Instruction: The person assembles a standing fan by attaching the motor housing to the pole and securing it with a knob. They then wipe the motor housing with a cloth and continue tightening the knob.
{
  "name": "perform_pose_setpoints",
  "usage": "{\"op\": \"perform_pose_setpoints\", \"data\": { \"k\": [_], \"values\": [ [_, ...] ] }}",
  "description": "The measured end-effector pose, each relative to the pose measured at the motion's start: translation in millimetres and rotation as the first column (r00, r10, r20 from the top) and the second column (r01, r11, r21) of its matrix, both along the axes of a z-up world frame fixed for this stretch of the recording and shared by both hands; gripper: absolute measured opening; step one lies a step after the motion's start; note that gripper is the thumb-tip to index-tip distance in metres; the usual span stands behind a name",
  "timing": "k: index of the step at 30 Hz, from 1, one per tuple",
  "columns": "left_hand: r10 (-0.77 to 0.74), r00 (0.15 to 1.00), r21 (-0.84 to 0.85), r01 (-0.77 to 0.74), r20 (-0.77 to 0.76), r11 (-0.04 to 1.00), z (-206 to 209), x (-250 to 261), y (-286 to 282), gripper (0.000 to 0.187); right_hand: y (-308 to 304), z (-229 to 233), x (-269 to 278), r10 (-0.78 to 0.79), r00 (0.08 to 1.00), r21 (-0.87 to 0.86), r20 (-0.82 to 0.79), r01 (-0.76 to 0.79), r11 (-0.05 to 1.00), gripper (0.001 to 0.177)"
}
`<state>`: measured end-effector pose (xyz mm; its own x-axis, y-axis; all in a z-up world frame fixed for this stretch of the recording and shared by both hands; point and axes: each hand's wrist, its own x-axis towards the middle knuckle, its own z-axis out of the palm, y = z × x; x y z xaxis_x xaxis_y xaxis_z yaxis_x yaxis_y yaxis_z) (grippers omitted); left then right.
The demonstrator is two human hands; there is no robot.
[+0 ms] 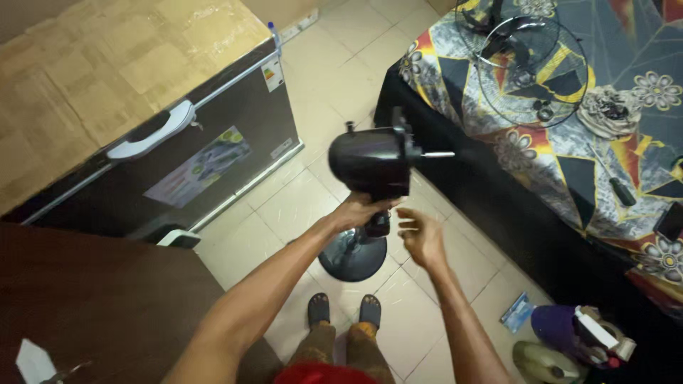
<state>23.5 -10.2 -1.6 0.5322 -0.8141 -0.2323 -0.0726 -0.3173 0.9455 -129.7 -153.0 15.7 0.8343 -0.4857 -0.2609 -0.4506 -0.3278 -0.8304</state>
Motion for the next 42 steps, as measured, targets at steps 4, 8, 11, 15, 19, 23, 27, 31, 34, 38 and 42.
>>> {"op": "perform_pose_setpoints", "data": {
  "k": [4, 8, 11, 15, 19, 23, 27, 31, 34, 38, 42],
  "values": [
    [0.123, 0.990, -0.084, -0.129, -0.071, 0.988, 25.7, 7.2, 9.6, 0.045, 5.2, 3.8, 1.6, 0.157, 0.983, -0.160, 0.091, -0.141, 0.977, 0.043],
    [0.076, 0.918, -0.347, -0.223, -0.390, 0.911, 63.6, 20.1, 22.1, 0.044, 13.7, 36.0, 16.3, 0.263, 0.954, -0.275, 0.144, -0.217, 0.937, 0.036],
    [0.088, 0.880, -0.391, -0.294, -0.467, 0.872, 92.5, 27.7, 31.2, 0.047, 23.9, 69.9, 24.6, 0.335, 0.928, -0.299, 0.162, -0.277, 0.913, 0.046],
    [0.082, 0.852, -0.450, -0.353, -0.518, 0.821, 115.3, 30.2, 41.5, 0.055, 33.8, 84.7, 32.5, 0.383, 0.903, -0.426, 0.195, -0.274, 0.862, 0.051],
    [0.085, 0.834, -0.431, -0.365, -0.545, 0.825, 118.0, 26.2, 46.0, 0.054, 37.9, 66.9, 38.8, 0.318, 0.923, -0.334, 0.217, -0.236, 0.912, 0.034],
    [0.041, 0.841, -0.464, -0.338, -0.540, 0.819, 107.9, 20.4, 48.4, 0.054, 38.2, 48.9, 39.0, 0.210, 0.968, -0.379, 0.140, -0.143, 0.914, 0.022],
    [0.021, 0.845, -0.486, -0.328, -0.535, 0.810, 95.4, 14.7, 49.7, 0.054, 29.8, 42.7, 40.6, 0.159, 0.982, -0.381, 0.103, -0.108, 0.918, 0.017],
    [0.000, 0.873, -0.483, -0.270, -0.487, 0.833, 91.1, 13.3, 48.5, 0.057, 18.6, 50.7, 44.3, 0.333, 0.943, -0.416, -0.019, -0.310, 0.855, 0.020],
    [0.004, 0.858, -0.434, -0.264, -0.513, 0.861, 91.4, 10.0, 49.0, 0.058, 12.7, 55.7, 48.6, 0.383, 0.920, -0.353, -0.086, -0.388, 0.851, 0.023],
    [-0.043, 0.850, -0.463, -0.243, -0.525, 0.852, 91.6, 7.0, 47.9, 0.058, 10.0, 46.3, 48.7, 0.364, 0.925, -0.372, 0.112, -0.301, 0.878, 0.021],
    [-0.044, 0.843, -0.451, -0.243, -0.537, 0.859, 86.8, 7.1, 42.8, 0.058, 16.4, 44.1, 50.3, 0.383, 0.873, -0.448, 0.303, -0.224, 0.866, 0.019]
  ]
}}
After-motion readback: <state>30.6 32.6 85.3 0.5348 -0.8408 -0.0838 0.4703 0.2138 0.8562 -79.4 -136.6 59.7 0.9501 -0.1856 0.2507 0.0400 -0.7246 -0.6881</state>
